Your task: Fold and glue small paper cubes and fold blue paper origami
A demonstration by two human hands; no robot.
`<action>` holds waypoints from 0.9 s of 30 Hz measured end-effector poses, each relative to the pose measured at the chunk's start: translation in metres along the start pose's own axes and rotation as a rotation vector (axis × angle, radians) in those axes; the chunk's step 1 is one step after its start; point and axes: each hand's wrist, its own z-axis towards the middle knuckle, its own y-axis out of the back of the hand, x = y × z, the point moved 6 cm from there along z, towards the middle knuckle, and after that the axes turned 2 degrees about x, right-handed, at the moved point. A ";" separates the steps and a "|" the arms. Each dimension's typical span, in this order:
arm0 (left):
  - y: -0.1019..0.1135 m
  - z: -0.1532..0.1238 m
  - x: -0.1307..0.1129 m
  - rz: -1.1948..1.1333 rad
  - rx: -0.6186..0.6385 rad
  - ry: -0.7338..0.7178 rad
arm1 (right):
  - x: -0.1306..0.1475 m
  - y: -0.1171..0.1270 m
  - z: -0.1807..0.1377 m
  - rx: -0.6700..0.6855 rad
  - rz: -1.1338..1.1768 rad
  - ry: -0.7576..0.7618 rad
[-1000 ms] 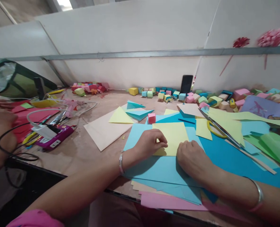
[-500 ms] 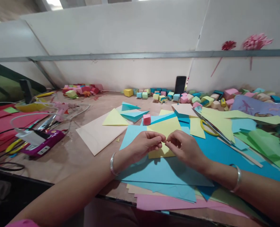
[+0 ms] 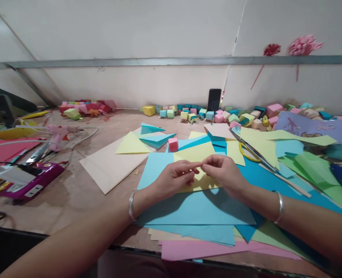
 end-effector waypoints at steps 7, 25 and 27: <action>0.001 0.000 -0.004 0.317 -0.016 -0.209 | 0.000 0.000 0.001 0.017 0.004 -0.024; 0.007 -0.004 -0.021 0.470 -0.046 -0.301 | -0.001 -0.002 0.002 0.082 0.084 0.056; 0.012 -0.003 -0.023 0.461 -0.100 -0.302 | 0.001 -0.003 0.001 0.100 0.107 0.091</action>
